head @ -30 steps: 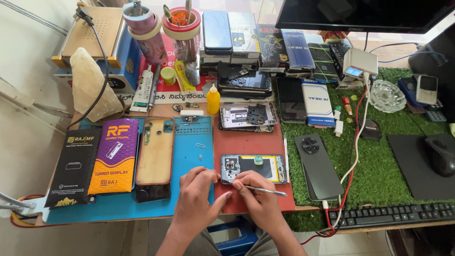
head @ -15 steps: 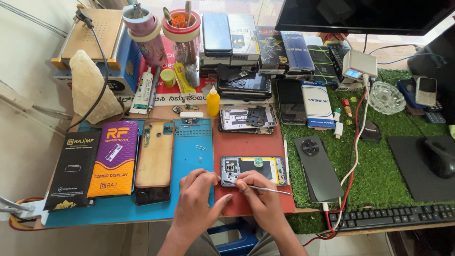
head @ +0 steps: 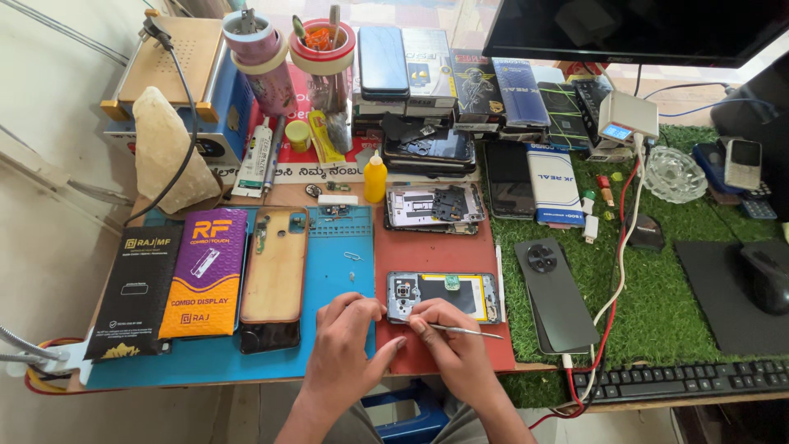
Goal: The person works on a disassembled smartphone lying on a red mat at a repair workbench, using a metal pry tool to work around the phone's frame and internal components while steadying the device with the other hand. The phone remains partially disassembled throughout the clip.
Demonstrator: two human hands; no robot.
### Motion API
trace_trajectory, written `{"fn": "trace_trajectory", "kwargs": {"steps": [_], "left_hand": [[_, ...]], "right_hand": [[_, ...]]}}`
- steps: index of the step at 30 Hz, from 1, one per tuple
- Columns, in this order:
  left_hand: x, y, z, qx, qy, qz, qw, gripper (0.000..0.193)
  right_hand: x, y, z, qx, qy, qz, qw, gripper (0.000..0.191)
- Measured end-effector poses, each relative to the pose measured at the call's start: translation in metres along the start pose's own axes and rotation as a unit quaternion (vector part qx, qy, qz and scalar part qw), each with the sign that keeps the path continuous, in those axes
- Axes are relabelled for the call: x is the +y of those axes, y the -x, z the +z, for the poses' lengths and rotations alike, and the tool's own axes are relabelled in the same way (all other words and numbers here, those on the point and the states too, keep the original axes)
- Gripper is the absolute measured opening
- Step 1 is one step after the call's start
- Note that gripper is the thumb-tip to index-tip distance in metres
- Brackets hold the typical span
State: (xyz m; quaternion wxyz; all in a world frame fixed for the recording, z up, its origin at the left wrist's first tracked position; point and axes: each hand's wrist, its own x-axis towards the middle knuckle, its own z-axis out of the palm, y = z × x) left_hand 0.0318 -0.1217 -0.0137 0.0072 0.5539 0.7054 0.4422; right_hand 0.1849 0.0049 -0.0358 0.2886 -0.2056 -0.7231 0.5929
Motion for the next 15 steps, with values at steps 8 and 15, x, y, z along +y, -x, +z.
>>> {"fn": "trace_trajectory", "kwargs": {"steps": [8,15], "left_hand": [[0.001,0.0,0.0,-0.011,0.006,-0.01,1.0,0.047],[-0.001,0.001,0.001,-0.011,0.003,-0.011,1.0,0.047]], "right_hand": [[0.004,0.002,-0.003,0.024,-0.029,0.021,0.999,0.014],[-0.003,0.001,0.007,0.037,0.057,-0.024,0.997,0.012]]}}
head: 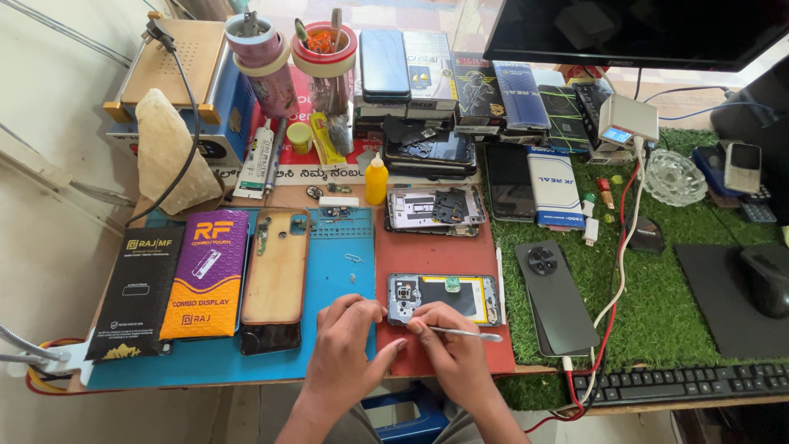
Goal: The person works on a disassembled smartphone lying on a red mat at a repair workbench, using a metal pry tool to work around the phone's frame and internal components while steadying the device with the other hand. The phone remains partially disassembled throughout the clip.
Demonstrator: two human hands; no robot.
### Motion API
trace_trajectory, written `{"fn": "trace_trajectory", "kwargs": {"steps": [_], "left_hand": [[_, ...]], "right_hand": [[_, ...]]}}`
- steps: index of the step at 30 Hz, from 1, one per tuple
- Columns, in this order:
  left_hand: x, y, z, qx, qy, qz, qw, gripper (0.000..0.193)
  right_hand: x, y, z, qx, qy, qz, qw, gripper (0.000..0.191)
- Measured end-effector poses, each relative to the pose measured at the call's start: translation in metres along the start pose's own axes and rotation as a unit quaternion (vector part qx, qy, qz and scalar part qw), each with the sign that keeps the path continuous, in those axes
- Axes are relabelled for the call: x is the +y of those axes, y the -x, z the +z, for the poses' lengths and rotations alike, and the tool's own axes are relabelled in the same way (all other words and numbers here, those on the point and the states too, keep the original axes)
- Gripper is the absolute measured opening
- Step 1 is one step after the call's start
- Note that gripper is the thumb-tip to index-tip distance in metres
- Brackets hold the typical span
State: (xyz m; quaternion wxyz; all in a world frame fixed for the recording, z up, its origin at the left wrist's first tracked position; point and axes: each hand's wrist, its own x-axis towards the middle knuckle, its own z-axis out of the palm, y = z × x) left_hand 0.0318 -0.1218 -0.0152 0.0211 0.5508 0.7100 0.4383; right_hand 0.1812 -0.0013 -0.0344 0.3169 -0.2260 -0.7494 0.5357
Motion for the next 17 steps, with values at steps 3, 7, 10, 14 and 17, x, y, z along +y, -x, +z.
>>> {"fn": "trace_trajectory", "kwargs": {"steps": [3,7,10,14,17], "left_hand": [[-0.0006,-0.0009,0.0004,0.003,-0.003,0.007,1.0,0.046],[0.0007,-0.0003,0.0002,0.002,-0.002,0.006,1.0,0.046],[0.0007,-0.0009,-0.0009,0.007,-0.002,0.01,1.0,0.046],[-0.0002,0.0003,-0.0008,0.014,0.002,0.017,1.0,0.045],[-0.0008,0.0005,-0.0002,-0.002,0.001,-0.002,1.0,0.044]], "right_hand": [[-0.0007,-0.0031,0.0041,0.017,0.002,-0.018,1.0,0.011],[0.0029,-0.0023,0.0005,0.026,-0.037,0.012,0.999,0.012],[0.0041,-0.0006,-0.002,0.044,-0.094,0.047,0.993,0.015],[0.0011,-0.0007,-0.0044,0.004,0.006,0.006,1.0,0.014],[-0.0046,-0.005,-0.0023,0.005,0.018,0.007,1.0,0.014]]}}
